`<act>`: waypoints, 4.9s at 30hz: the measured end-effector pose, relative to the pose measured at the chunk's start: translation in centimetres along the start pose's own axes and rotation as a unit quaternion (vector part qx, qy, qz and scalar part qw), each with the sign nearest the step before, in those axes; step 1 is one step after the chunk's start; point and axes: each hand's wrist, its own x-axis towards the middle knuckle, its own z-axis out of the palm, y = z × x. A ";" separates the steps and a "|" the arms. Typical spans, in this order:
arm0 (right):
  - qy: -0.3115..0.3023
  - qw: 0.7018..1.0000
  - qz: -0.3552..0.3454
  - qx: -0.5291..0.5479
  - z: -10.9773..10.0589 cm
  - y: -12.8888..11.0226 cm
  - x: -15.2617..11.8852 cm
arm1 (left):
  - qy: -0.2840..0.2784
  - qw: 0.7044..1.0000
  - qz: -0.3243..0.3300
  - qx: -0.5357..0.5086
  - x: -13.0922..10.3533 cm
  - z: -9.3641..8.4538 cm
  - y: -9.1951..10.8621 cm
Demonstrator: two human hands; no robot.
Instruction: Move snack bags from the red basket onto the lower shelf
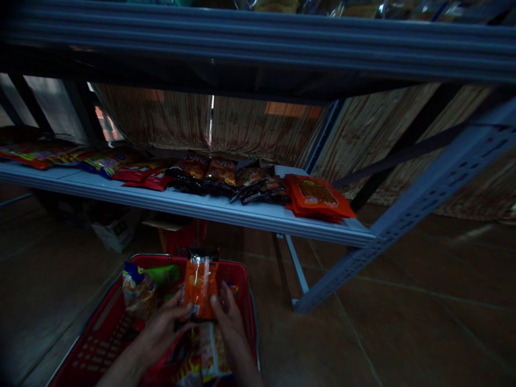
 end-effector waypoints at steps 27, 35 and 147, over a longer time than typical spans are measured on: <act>-0.086 0.996 -0.008 0.018 -0.7 -0.5 -0.1 | -0.117 0.989 0.095 0.002 0.9 -0.6 0.4; -0.083 0.996 -0.034 -0.020 -1.5 0.6 0.7 | -0.097 0.987 0.095 0.091 1.4 -1.3 0.5; -0.021 0.976 -0.147 -0.161 0.0 -0.3 -0.7 | 0.086 0.985 0.139 0.059 0.9 1.0 -0.5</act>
